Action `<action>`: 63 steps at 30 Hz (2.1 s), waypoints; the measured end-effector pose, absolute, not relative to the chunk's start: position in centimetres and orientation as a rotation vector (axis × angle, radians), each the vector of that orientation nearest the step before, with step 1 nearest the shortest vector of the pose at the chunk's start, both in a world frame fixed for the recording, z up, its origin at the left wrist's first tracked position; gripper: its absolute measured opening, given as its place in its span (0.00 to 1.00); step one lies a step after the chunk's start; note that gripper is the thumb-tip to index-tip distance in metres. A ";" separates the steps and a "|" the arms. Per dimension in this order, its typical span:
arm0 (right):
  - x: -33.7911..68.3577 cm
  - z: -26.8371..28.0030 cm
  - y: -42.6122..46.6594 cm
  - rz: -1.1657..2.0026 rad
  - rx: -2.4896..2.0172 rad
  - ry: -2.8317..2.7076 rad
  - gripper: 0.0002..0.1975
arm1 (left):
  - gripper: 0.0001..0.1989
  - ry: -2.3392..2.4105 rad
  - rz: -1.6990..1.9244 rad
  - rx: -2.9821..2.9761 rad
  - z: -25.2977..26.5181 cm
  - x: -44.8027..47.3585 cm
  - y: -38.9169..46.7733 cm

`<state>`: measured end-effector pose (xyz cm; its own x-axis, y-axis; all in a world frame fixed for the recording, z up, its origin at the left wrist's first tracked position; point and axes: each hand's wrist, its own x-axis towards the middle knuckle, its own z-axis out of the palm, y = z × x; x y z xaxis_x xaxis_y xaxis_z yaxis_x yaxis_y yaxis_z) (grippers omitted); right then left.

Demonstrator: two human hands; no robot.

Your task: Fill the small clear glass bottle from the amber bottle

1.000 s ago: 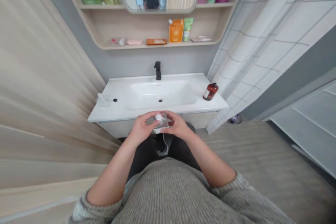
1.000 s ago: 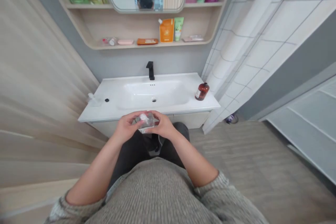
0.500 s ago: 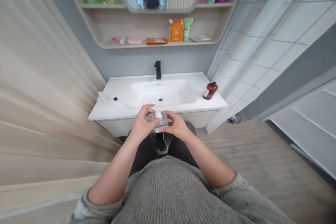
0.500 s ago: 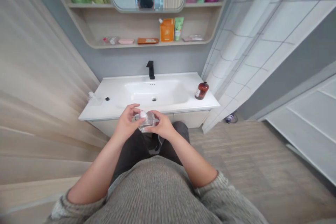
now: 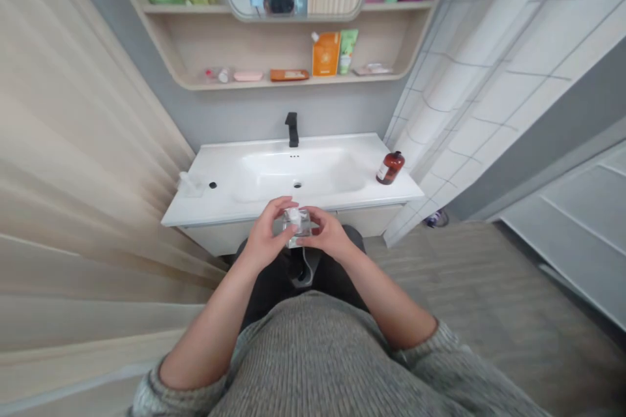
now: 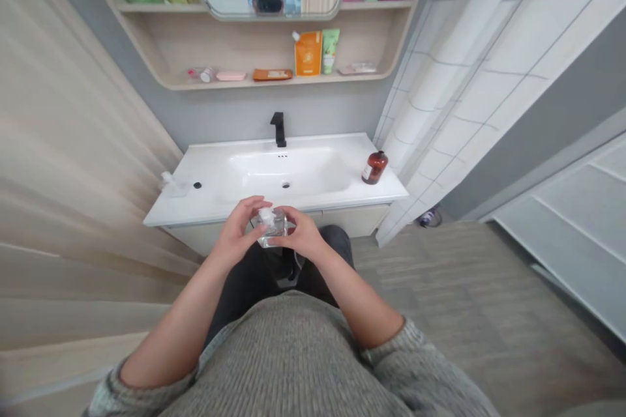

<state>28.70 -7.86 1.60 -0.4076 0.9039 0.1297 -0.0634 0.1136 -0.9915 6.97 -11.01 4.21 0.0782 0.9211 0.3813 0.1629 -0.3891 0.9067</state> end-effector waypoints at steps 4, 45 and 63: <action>29.0 1.5 -7.7 1.402 -0.867 -1.563 0.43 | 0.28 1.173 1.385 1.640 4.2 6.7 -11.1; 28.4 1.6 -8.0 1.464 -0.811 -1.572 0.43 | 0.29 1.068 1.309 1.590 3.9 7.8 -11.7; 29.0 0.3 -7.4 1.452 -0.821 -1.569 0.45 | 0.23 1.146 1.401 1.545 3.8 7.3 -11.0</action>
